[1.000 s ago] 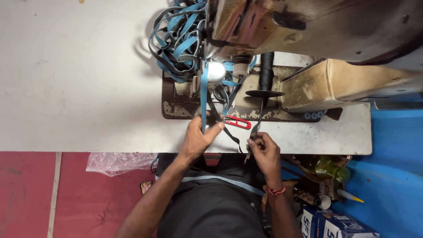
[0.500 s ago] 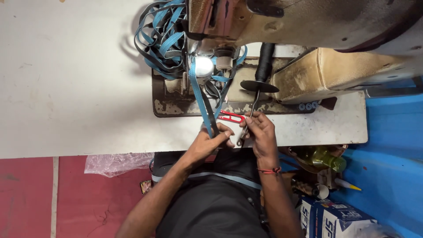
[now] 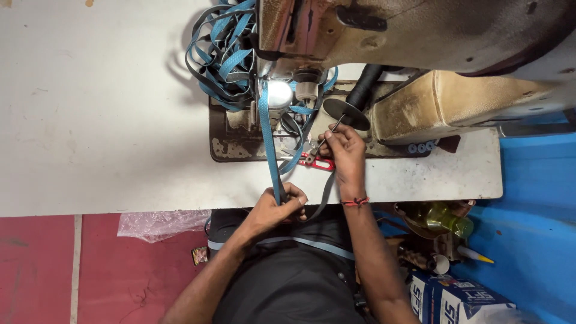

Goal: The person is sewing and preparing blue fabric straps using an industrial sewing machine.

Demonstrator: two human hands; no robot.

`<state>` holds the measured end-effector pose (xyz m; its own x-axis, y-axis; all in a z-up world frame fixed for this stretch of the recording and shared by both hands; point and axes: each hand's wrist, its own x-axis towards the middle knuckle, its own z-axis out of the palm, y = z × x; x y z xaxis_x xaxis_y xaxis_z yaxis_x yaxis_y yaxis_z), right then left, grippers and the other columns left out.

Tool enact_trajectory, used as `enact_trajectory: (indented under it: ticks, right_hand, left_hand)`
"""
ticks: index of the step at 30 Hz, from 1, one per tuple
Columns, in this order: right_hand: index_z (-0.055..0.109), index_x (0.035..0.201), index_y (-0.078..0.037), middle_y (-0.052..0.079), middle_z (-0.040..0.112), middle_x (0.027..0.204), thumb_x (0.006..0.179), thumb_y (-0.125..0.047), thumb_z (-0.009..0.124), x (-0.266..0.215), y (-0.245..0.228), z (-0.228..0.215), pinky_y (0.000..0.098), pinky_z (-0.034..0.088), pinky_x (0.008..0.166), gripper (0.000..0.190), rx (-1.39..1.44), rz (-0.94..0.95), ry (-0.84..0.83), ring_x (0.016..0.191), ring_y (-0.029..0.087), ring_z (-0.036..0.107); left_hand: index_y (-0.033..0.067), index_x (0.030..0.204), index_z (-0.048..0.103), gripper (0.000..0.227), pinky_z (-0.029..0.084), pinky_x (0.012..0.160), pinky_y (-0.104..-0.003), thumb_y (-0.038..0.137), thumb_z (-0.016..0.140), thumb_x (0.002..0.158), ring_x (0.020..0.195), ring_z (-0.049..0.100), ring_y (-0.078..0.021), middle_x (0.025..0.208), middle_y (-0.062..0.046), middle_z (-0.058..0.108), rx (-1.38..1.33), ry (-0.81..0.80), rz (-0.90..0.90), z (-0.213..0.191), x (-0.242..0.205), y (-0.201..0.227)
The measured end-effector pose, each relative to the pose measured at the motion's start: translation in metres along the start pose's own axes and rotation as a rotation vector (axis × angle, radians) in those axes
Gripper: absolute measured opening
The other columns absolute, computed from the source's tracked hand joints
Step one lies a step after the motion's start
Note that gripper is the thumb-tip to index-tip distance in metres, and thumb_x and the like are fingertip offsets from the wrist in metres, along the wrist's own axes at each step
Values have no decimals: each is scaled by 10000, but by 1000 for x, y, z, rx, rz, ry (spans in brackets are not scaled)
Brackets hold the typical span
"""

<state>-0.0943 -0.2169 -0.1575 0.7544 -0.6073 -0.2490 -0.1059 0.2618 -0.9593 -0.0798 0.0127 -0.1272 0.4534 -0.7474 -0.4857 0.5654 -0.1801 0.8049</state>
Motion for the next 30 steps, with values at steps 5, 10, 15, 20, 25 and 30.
enact_trajectory:
  ticks: [5,10,15,20,25,30]
  right_hand:
    - [589,1244,24,108,745,1009,964,-75,659,-15,-8,-2,239,599,659,305,-89,22,-6,756,91,698]
    - [680,1210,49,56,682,988,1009,-55,689,-33,-6,-25,193,504,698,227,-307,-236,89,819,56,610]
    - [730,1118,22,49,715,925,1029,-66,689,-75,-64,8,204,513,692,132,-445,-289,29,799,61,630]
    - [718,1140,20,54,713,982,1021,-64,630,-84,-109,59,216,551,676,170,-433,-365,-187,838,63,673]
    - [676,1248,46,65,740,1089,1034,-69,607,-67,-113,98,229,559,757,252,-436,-486,-332,930,85,684]
    - [696,1223,52,48,714,984,1036,-83,626,-43,-93,111,232,527,678,241,-162,-197,-431,772,75,619]
  left_hand:
    - [2,1038,680,245,559,644,-260,235,686,961,761,730,-111,832,-49,723,42,-25,18,1,-7,13]
    - [22,1228,629,425,565,672,-277,243,732,880,775,669,-109,951,-30,743,263,186,197,2,-18,31]
    - [-5,1171,651,383,595,706,-293,252,748,903,846,726,-143,974,-99,755,462,446,284,5,-40,69]
    - [-11,1328,523,502,591,711,-306,206,706,913,939,715,-169,1131,-116,713,287,566,466,-7,-31,101]
    - [-12,1380,500,459,559,717,-285,178,681,1003,885,684,-128,1034,-98,708,198,534,626,-20,-15,126]
    - [-12,1400,582,433,545,652,-239,108,692,1000,745,651,-54,893,-58,726,156,534,695,-20,-12,137]
